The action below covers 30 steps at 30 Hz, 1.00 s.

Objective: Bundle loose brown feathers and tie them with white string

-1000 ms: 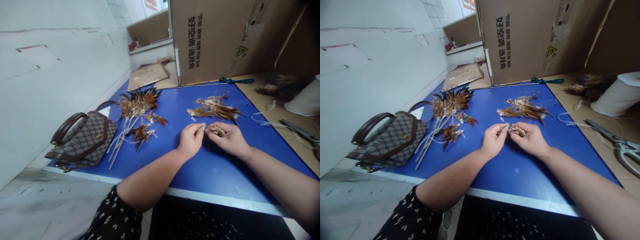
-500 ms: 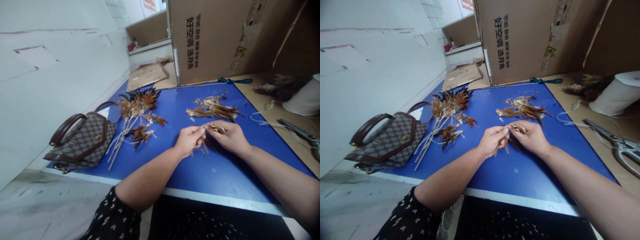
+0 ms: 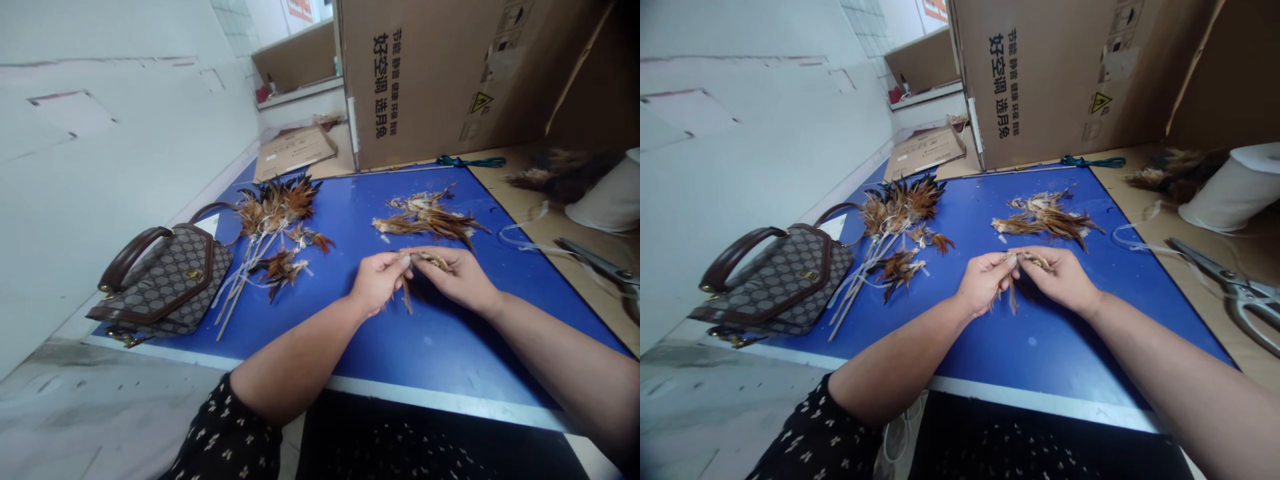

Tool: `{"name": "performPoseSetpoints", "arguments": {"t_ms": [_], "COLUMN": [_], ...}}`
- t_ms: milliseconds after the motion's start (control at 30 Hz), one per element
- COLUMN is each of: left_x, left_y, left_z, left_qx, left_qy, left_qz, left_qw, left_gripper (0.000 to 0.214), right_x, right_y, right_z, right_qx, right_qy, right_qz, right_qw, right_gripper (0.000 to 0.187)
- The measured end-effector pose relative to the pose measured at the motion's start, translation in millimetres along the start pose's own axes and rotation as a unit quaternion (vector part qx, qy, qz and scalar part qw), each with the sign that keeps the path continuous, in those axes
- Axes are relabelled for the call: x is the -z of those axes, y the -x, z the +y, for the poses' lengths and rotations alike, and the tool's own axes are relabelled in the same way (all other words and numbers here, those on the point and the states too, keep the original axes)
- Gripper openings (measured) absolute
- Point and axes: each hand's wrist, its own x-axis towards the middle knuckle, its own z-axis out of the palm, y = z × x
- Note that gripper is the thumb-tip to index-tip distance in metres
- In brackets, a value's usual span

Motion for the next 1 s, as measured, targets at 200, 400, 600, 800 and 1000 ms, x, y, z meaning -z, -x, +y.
{"name": "performPoseSetpoints", "arguments": {"t_ms": [200,400,600,800,1000], "left_x": [-1.9,-2.9,-4.1,-4.6,-5.9], "left_y": [-3.4,-4.9,-3.8,-3.4,-3.7], "left_z": [0.3,-1.2,-1.2,-1.4,-2.9], "left_qx": [0.003,0.006,0.008,0.005,-0.001], "left_qy": [0.066,0.086,0.087,0.08,0.089], "left_qz": [0.043,0.065,0.065,0.057,0.061], "left_qw": [0.997,0.994,0.994,0.995,0.994], "left_gripper": [0.037,0.04,0.043,0.041,0.042], "right_x": [3.4,2.8,-0.2,-1.4,-2.9], "right_y": [-2.6,-9.2,-7.6,-6.0,-5.1], "right_z": [-0.8,0.8,-0.5,0.4,-0.9], "right_qx": [-0.105,-0.143,-0.136,-0.12,-0.086], "right_qy": [-0.209,-0.302,-0.286,-0.218,-0.123], "right_qz": [0.013,0.011,0.002,-0.02,0.009], "right_qw": [0.972,0.942,0.949,0.968,0.989], "right_gripper": [0.019,0.011,0.004,0.023,0.035]}}
